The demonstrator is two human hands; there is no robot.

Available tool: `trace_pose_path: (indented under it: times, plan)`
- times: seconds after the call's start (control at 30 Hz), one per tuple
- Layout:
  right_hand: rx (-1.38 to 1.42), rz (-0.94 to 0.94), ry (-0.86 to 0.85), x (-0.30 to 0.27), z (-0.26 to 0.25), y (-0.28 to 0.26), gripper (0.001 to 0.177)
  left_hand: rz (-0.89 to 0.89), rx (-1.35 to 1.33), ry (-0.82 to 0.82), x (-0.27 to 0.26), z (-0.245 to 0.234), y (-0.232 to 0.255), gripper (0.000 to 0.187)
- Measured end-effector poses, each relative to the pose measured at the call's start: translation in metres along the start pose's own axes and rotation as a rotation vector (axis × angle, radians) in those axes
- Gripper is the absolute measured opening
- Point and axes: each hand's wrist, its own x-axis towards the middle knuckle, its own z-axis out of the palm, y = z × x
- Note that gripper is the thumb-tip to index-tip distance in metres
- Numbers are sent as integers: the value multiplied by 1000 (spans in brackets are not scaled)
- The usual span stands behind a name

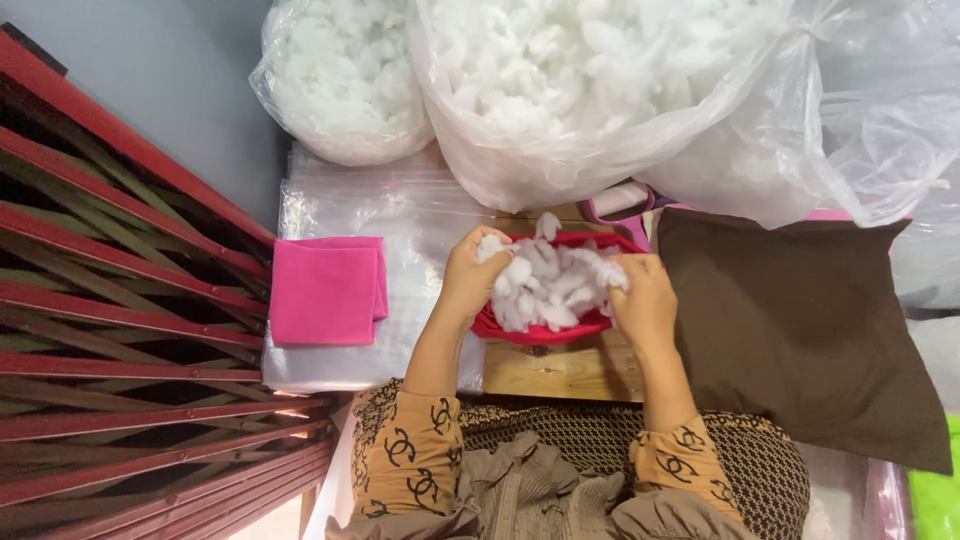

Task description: Stuffing a small red pillowcase with white polyester fiberfill by hand.

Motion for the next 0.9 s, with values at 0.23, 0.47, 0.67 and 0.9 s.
trace_pose_path:
  times: [0.23,0.47,0.67,0.9]
  plan:
    - [-177,-53,-193,3,13,-3,51,-11,-35,74,-3,-4,15,21]
    - [20,-62,31,28,-34,-59,41,-19,-44,95,-3,-2,18,21]
    - [-217,-134,-217,64,36,-78,54,-73,111,84,20,10,-39,25]
    - [-110,-235,-23,34,34,-57,34,-20,46,138,12,10,-14,26]
